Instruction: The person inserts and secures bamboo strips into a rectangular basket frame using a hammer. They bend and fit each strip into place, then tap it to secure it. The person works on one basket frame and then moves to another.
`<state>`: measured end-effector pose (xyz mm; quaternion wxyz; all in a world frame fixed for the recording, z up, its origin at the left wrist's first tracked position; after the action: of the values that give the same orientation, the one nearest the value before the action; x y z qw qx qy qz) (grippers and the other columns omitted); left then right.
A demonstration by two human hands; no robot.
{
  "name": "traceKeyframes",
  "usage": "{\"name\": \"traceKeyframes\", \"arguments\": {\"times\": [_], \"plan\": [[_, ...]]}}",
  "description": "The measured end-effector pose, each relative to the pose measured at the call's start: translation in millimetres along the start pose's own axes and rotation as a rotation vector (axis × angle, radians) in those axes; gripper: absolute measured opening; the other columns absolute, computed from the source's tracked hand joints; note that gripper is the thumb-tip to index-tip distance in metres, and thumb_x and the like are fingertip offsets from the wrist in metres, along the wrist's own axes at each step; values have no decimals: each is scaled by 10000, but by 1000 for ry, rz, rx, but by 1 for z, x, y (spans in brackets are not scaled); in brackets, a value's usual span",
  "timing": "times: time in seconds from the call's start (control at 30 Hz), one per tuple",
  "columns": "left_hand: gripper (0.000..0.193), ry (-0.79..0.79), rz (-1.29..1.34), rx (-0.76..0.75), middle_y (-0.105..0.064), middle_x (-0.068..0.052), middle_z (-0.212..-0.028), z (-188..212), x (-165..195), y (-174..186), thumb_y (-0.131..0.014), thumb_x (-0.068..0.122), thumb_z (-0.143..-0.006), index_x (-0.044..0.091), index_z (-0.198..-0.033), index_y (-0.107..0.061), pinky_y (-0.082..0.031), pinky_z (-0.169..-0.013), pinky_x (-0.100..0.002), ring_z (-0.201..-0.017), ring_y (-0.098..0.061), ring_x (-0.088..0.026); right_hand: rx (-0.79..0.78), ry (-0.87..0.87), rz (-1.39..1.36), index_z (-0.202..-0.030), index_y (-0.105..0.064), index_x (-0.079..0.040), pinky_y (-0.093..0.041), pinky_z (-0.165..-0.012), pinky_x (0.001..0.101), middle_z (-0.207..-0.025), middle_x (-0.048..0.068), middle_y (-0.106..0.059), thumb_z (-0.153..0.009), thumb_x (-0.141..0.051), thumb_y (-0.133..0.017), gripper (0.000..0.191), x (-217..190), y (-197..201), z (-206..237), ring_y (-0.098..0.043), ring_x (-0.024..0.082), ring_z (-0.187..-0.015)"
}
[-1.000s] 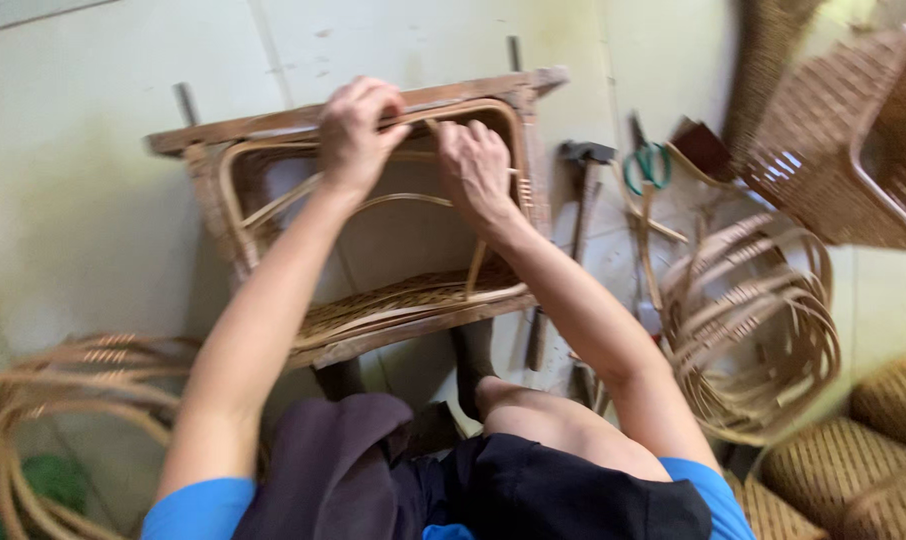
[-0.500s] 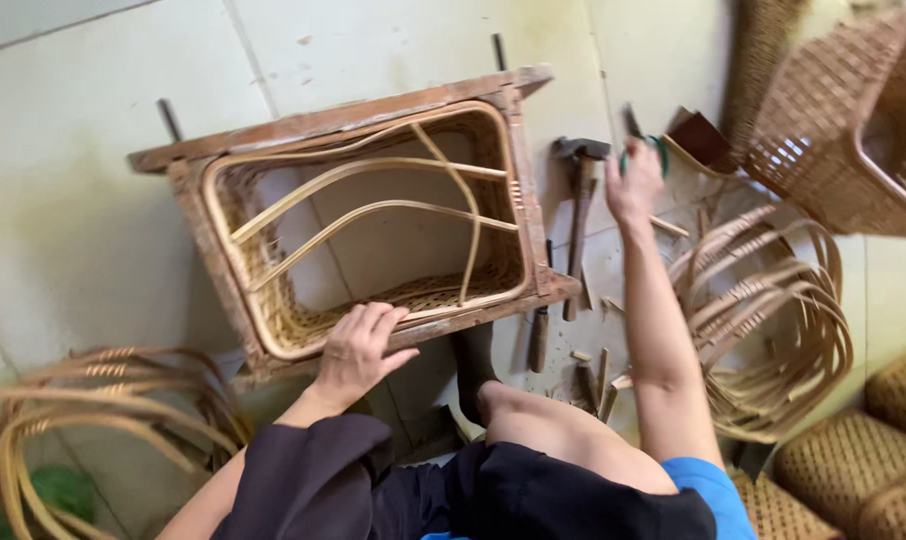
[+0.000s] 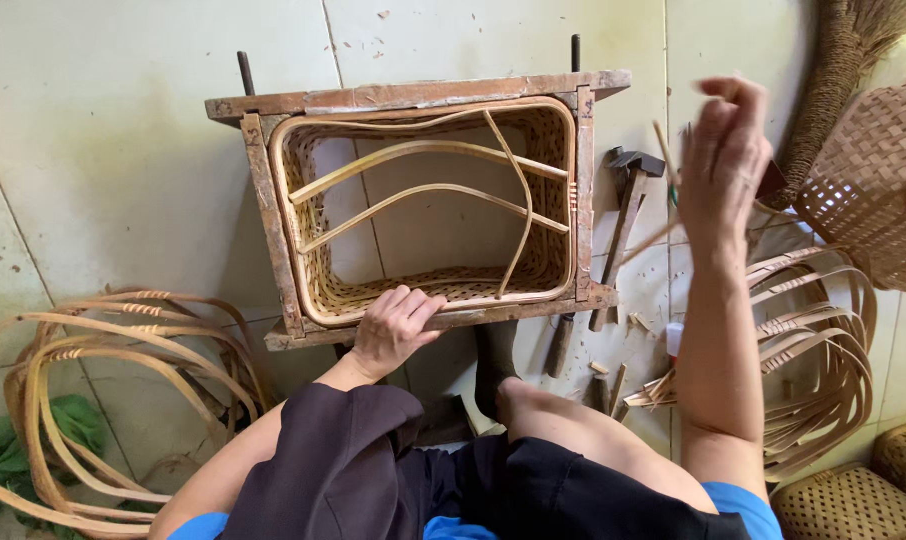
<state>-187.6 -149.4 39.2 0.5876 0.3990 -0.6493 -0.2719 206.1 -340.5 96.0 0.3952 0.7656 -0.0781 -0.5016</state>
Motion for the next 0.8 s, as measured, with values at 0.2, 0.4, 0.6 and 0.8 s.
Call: {"name": "traceKeyframes", "arguments": {"times": [0.2,0.4,0.6,0.8], "plan": [[495,-11,30,-6,-624,-35,-911,-3,1,3,-886,253,-619,87,-1042,-690,-520,-798,-360,-886,-608,-228,-146,-196,-554,-1142,-600,-76,-350,-475,246,-743,-54,-472,-1171,-384,-354,396,-110,-122,22,-398,54,-587],[444,-36,16,4,-628,-42,-903,-1,-3,-4,-898,270,-647,72,-984,-686,-518,-783,-357,-884,-607,-225,-153,-161,-412,-1085,-570,-83,-323,-479,257,-670,-25,-473,-1152,-419,-306,432,-91,-194,36,-381,68,-560],[530,-69,-27,-113,-691,-129,-978,-10,-14,-14,-826,495,-738,38,-980,-709,-530,-846,-427,-929,-642,-286,-285,-135,-227,-1013,-480,-31,-339,-421,314,-633,56,-496,-1164,-303,-382,326,-68,-215,38,-412,138,-529],[444,21,-177,342,-618,-171,-1377,-144,-111,-3,-811,208,-833,69,-1225,-656,-309,-1155,-693,-1310,-551,-417,-391,-46,-74,-978,-432,34,-489,-392,417,-656,217,-621,-1106,-99,-362,197,-75,-227,27,-629,296,-498]]}}
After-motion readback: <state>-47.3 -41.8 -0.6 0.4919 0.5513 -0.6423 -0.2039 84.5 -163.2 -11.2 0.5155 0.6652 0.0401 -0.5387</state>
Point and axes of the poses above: each hand's wrist, its own z-axis away from the middle knuckle, its own y-axis out of the back of the hand, x = y × z, the point moved 3 cm from there along -z, towards the middle knuckle
